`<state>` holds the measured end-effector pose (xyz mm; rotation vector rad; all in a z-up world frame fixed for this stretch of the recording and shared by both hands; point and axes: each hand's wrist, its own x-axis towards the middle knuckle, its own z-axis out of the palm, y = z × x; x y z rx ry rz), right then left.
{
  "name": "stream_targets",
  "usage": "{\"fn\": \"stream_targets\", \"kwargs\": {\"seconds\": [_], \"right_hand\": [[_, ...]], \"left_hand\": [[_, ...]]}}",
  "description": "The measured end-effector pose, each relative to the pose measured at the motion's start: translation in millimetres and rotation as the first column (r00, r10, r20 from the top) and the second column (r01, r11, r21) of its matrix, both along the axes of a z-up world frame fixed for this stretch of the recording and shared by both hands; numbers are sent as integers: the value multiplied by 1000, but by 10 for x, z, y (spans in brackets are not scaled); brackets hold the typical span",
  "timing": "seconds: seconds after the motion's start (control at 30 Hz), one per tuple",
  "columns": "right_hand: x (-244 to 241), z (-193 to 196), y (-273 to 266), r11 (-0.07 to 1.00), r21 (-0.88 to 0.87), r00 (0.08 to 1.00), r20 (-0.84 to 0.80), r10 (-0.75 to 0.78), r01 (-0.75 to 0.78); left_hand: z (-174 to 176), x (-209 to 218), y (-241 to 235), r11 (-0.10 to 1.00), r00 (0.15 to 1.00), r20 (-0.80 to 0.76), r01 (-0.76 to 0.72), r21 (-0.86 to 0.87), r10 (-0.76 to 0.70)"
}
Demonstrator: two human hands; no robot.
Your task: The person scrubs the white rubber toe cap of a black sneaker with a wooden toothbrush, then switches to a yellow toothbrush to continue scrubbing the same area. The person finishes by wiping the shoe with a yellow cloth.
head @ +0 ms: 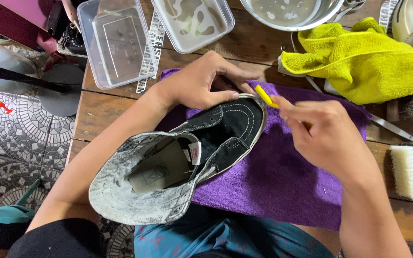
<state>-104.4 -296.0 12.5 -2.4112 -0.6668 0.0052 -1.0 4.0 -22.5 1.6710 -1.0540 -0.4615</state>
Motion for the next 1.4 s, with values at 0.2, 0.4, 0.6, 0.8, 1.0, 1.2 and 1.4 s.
{"fn": "stream_targets", "kwargs": {"seconds": [0.2,0.4,0.6,0.8,1.0,1.2,1.4], "right_hand": [[9,187,178,996,38,967,-243,-73,85],[12,-59,116,971,229,970,-244,-3,61],[79,59,-42,962,138,971,-74,-226,234],[24,138,147,958,178,932,-327,-157,223],[47,-72,140,989,123,995,-62,-78,85],[91,-155,164,982,97,984,-88,-154,162],[41,-176,184,984,64,986,-33,-166,167]], "left_hand": [[-49,35,6,1000,1000,-18,3,-3,-3],[-45,31,8,1000,999,-31,-13,-8,13],[-2,20,24,999,999,-29,15,-38,-16],[5,6,30,998,1000,18,18,-52,-17],[-10,-8,11,999,999,-48,2,-44,-4],[40,-17,-4,999,1000,-14,-18,-38,17],[-18,-9,-9,999,999,-35,-11,-32,9]]}}
